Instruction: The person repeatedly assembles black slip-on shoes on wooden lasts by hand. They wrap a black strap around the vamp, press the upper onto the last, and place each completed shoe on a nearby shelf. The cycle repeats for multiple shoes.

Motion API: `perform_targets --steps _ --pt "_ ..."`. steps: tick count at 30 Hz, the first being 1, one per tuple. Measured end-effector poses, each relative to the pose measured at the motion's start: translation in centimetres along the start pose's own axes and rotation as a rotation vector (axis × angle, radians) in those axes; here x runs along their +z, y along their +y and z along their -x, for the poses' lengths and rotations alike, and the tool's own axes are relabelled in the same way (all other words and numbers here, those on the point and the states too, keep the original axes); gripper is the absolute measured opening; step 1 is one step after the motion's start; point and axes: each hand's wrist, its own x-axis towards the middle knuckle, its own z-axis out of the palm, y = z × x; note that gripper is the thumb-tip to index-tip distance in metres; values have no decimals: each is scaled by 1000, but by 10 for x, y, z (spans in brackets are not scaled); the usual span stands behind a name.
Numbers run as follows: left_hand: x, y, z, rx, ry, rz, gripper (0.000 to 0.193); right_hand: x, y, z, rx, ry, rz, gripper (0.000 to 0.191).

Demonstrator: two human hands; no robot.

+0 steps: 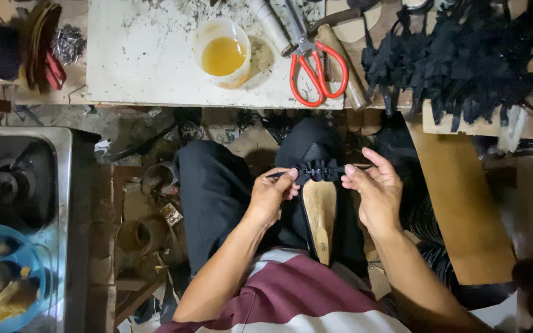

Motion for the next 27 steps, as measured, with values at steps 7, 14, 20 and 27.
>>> perform_targets --steps 7,14,20,27 --pt "-1 -4 5 -13 8 20 17 -4 10 4 43 38 -1 50" --pt "1 -5 8 5 26 -6 17 -9 11 4 100 36 -37 49" --pt "-2 -14 6 -33 54 65 15 -11 22 0 173 72 -39 44" --pt "-3 -20 6 -8 85 65 17 -12 30 1 164 109 18 41"
